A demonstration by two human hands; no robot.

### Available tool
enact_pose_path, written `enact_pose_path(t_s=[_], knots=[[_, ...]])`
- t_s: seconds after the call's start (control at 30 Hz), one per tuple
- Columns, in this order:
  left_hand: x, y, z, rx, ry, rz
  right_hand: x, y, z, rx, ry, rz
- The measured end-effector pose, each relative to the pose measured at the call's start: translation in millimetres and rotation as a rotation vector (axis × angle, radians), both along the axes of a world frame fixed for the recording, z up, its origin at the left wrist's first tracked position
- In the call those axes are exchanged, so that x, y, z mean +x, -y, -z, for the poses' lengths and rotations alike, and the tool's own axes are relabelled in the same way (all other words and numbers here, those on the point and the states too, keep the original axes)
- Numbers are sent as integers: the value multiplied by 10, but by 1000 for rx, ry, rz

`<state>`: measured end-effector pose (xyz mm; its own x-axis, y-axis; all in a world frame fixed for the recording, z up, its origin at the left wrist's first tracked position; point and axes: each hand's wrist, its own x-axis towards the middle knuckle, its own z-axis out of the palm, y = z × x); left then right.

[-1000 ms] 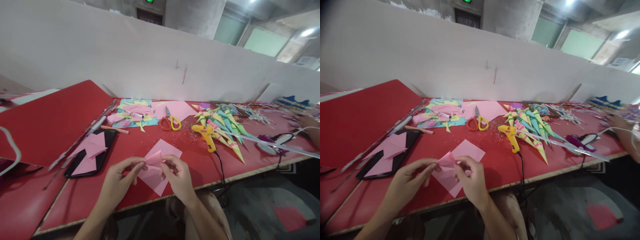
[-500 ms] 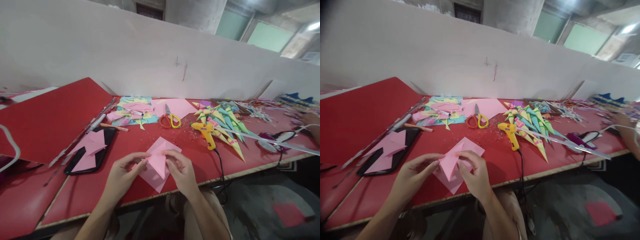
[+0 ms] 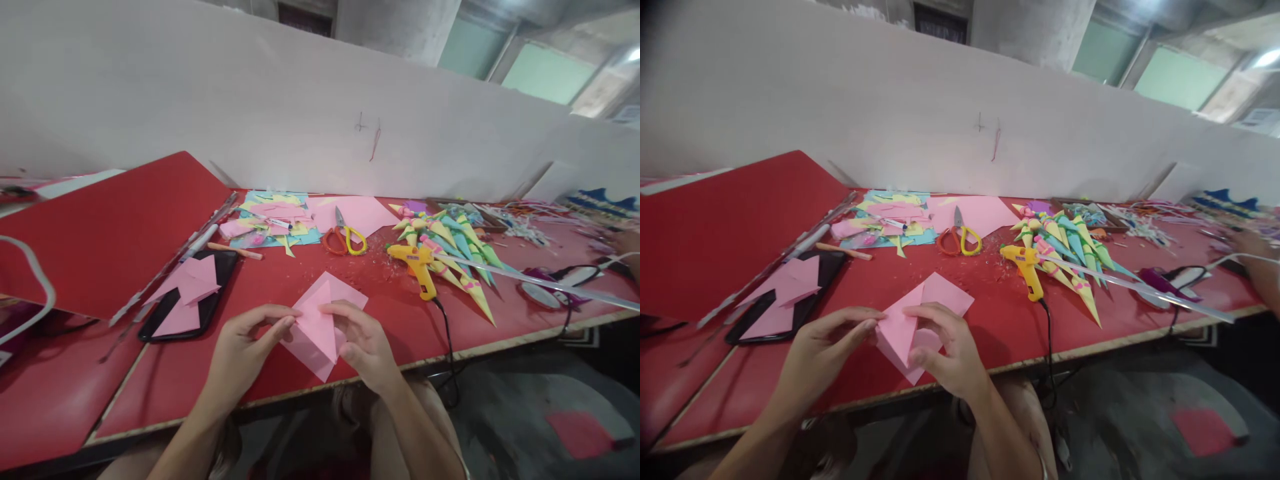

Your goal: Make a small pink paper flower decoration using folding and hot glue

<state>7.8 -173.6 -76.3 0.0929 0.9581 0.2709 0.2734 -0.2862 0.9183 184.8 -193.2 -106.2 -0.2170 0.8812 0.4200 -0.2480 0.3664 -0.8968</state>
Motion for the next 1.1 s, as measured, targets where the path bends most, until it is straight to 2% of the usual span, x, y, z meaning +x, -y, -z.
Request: enact_pose_path(t_s=[0.53,0.63,0.83,0.97,1.1], knots=[[-38,11,23,69,-106,-4,-30,30,-41,27,103,-27],[-34,5,44,72,-138,2,-51,12,-30,-4,146,45],[11,9,68,119,-226,72,-89,0,-20,-191,198,311],[33,15,69,78,-220,81,-97,16,-37,-209,191,322],[46,3,105,-38,-222,140,-106,23,-18,-199,300,321]])
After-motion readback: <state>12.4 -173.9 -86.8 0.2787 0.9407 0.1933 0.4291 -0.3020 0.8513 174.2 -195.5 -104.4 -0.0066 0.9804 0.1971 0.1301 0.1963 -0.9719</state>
